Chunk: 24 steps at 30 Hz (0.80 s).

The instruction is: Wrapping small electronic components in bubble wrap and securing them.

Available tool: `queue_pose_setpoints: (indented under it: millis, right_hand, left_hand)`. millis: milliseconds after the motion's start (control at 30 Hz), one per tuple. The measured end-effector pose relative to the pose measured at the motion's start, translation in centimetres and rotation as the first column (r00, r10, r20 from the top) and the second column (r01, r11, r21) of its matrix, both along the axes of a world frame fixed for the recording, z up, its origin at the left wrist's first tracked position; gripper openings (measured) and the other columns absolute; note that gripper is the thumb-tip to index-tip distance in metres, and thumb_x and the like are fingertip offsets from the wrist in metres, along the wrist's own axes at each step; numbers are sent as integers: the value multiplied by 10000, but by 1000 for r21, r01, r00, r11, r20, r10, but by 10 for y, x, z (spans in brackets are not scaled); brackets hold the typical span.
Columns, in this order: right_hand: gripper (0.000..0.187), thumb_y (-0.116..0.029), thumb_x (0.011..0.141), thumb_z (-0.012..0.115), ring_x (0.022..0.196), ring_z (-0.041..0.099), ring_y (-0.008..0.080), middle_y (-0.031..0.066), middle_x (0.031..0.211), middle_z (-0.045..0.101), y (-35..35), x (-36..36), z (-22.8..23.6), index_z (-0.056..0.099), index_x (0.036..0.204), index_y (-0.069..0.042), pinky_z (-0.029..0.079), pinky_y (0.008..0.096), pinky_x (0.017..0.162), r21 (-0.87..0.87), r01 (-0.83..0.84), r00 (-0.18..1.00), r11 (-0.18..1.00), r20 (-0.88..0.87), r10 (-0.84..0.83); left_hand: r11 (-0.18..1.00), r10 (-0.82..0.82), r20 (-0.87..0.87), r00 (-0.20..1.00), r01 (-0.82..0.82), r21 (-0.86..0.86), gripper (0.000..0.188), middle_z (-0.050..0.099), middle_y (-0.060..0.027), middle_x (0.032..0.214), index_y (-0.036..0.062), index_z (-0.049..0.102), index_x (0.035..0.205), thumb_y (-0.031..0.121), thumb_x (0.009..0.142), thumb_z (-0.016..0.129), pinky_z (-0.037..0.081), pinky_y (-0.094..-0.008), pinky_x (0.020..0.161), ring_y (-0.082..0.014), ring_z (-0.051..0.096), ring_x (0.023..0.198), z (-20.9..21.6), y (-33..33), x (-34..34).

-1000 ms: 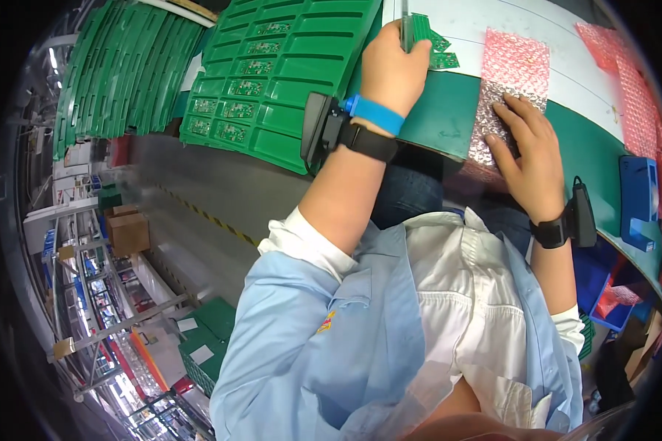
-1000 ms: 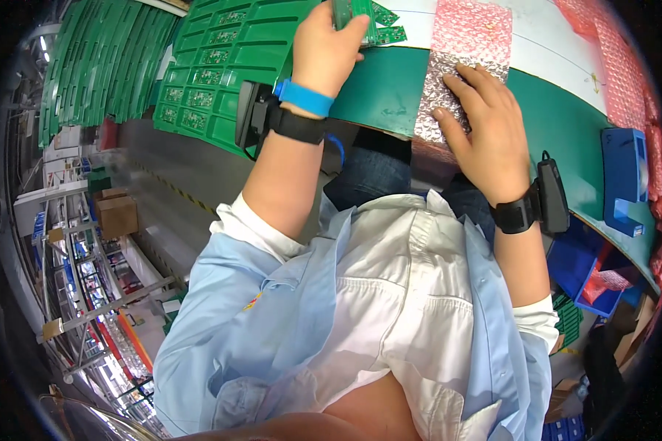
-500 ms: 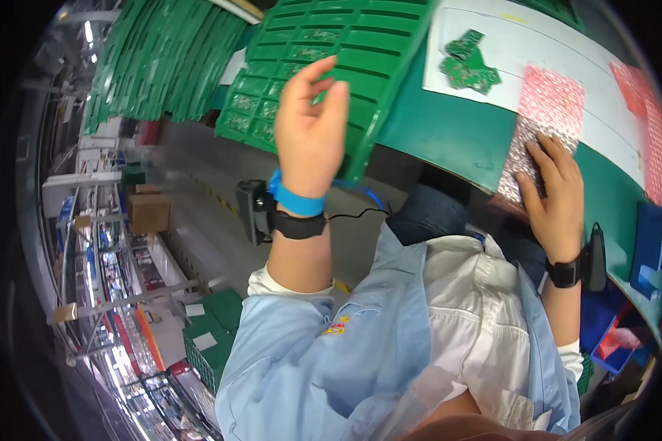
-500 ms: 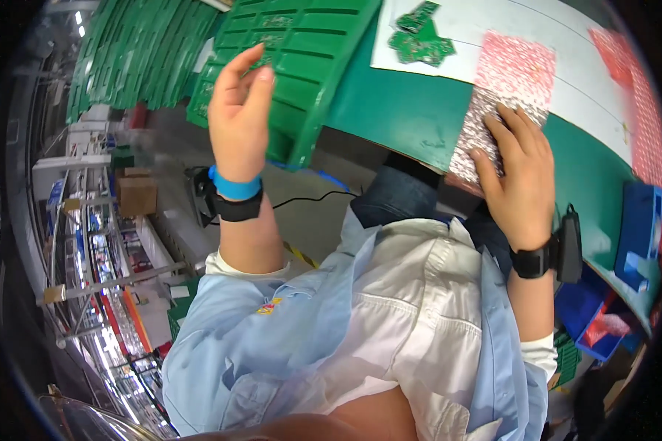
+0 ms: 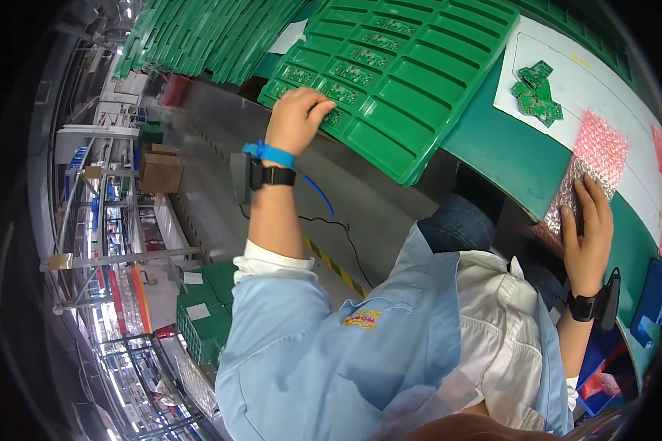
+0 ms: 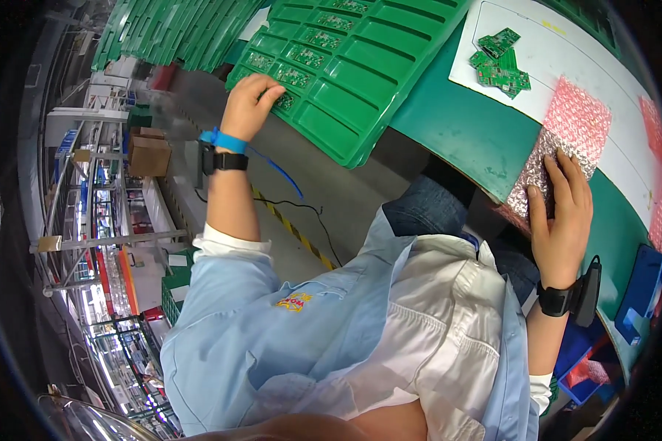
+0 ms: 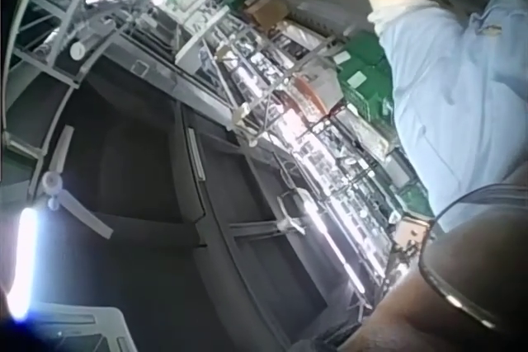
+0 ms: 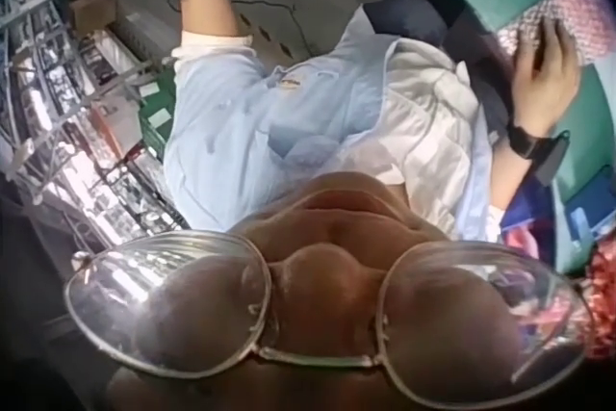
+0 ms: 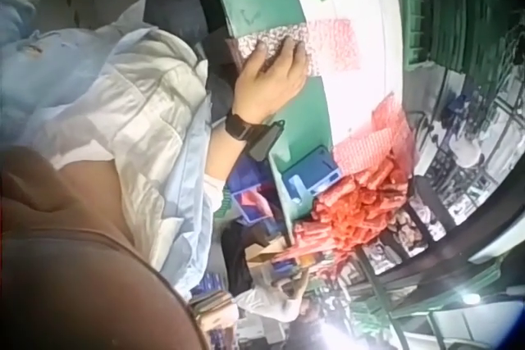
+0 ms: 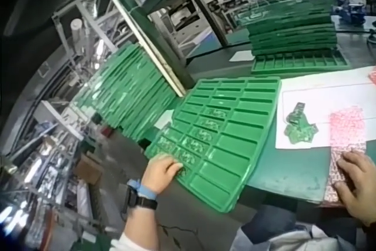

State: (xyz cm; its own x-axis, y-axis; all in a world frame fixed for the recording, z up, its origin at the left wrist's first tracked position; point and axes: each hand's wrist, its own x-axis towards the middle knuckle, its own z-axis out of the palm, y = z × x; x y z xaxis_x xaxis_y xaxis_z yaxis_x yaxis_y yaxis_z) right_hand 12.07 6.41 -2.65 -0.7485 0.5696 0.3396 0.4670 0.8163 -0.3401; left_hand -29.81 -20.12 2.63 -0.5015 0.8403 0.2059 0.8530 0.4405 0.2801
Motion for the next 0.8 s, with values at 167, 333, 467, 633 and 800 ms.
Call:
queue_pose_setpoints:
  millis: [167, 333, 467, 633, 800]
  right_hand:
    - [393, -122, 916, 632, 1317, 482, 340, 154, 1392, 543, 0, -2, -1, 596, 1298, -38, 361, 418, 1101, -22, -9, 1000, 1000, -5, 9]
    - [393, -120, 916, 628, 1312, 488, 339, 155, 1392, 543, 1, 0, -2, 596, 1300, -39, 363, 416, 1098, 4, -3, 1000, 1000, 3, 3]
    - [392, -116, 916, 625, 1309, 490, 339, 155, 1392, 545, -1, 0, -3, 595, 1300, -38, 364, 415, 1096, -1, -8, 1000, 1000, 5, 8]
    - [392, -116, 915, 626, 1305, 495, 337, 152, 1391, 547, 1, 1, -2, 596, 1298, -37, 367, 413, 1094, 11, -5, 1000, 1000, 0, 5]
    - [390, -115, 914, 627, 1300, 500, 335, 152, 1388, 550, 1, 0, -1, 598, 1295, -35, 370, 409, 1092, 2, -3, 1000, 1000, 1, 3]
  left_hand:
    - [955, -86, -245, 966, 150, 254, 244, 663, -94, 889, 48, 660, 842, 274, 928, 628, 477, -414, 777, -311, 627, 843, -32, -21, -1]
    - [902, -131, -251, 959, 220, 370, 376, 622, -102, 813, 17, 581, 775, 339, 968, 575, 470, -376, 763, -289, 608, 800, -39, -17, -10]
    - [908, -88, 2, 996, 80, 411, 460, 587, -97, 801, 11, 555, 795, 430, 982, 538, 464, -380, 768, -285, 587, 813, -27, -18, -26]
    - [959, -60, -30, 998, 66, 275, 376, 600, -115, 968, 8, 625, 930, 380, 972, 588, 470, -413, 871, -315, 568, 1007, -5, 13, 0]
    - [989, -36, 3, 999, 36, -141, 267, 597, -104, 1052, 51, 669, 1035, 278, 897, 697, 448, -411, 951, -315, 557, 1052, 9, 11, -5]
